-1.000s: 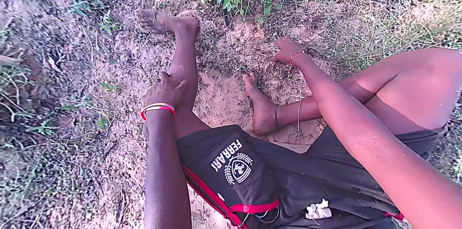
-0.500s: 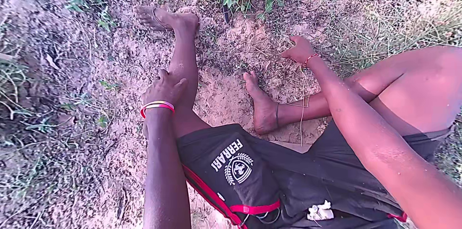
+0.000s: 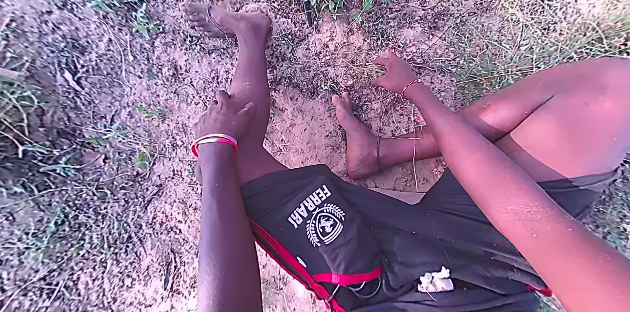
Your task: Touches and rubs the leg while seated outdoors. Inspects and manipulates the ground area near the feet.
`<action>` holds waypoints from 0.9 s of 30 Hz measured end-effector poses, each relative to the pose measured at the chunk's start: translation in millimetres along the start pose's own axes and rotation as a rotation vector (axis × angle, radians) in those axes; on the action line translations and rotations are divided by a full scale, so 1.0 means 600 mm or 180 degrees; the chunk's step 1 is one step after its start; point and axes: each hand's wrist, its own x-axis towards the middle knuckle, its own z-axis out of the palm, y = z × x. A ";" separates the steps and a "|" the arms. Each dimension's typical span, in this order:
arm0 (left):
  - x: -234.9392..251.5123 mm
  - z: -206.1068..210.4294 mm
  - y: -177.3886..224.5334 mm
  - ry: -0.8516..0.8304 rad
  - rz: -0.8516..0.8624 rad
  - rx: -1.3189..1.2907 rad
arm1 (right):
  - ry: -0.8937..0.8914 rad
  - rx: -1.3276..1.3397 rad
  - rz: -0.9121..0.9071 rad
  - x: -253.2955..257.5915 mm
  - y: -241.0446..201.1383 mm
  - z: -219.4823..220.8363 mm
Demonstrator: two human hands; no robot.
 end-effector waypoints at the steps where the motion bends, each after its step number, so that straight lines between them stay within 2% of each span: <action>1: -0.001 0.000 0.000 0.0011 0.0002 -0.0018 | 0.0004 0.0227 -0.0015 0.002 0.008 -0.009; 9: 0.001 0.001 -0.005 0.0010 0.0049 -0.0083 | 0.0055 0.1380 0.0226 -0.015 0.029 -0.026; 19: 0.003 0.003 -0.008 0.0009 0.0041 -0.0119 | 0.0084 0.1907 0.0586 -0.032 0.025 -0.026; 22: 0.003 0.002 -0.009 -0.0026 0.0037 -0.0108 | 0.0026 0.1534 0.0439 -0.028 0.022 -0.024; 25: 0.007 0.003 -0.009 -0.0016 0.0026 -0.0086 | -0.0074 0.0159 -0.0106 -0.006 0.015 -0.006; 27: 0.007 0.007 -0.009 -0.0012 0.0004 -0.0115 | -0.0057 -0.0237 -0.0130 -0.005 0.003 0.007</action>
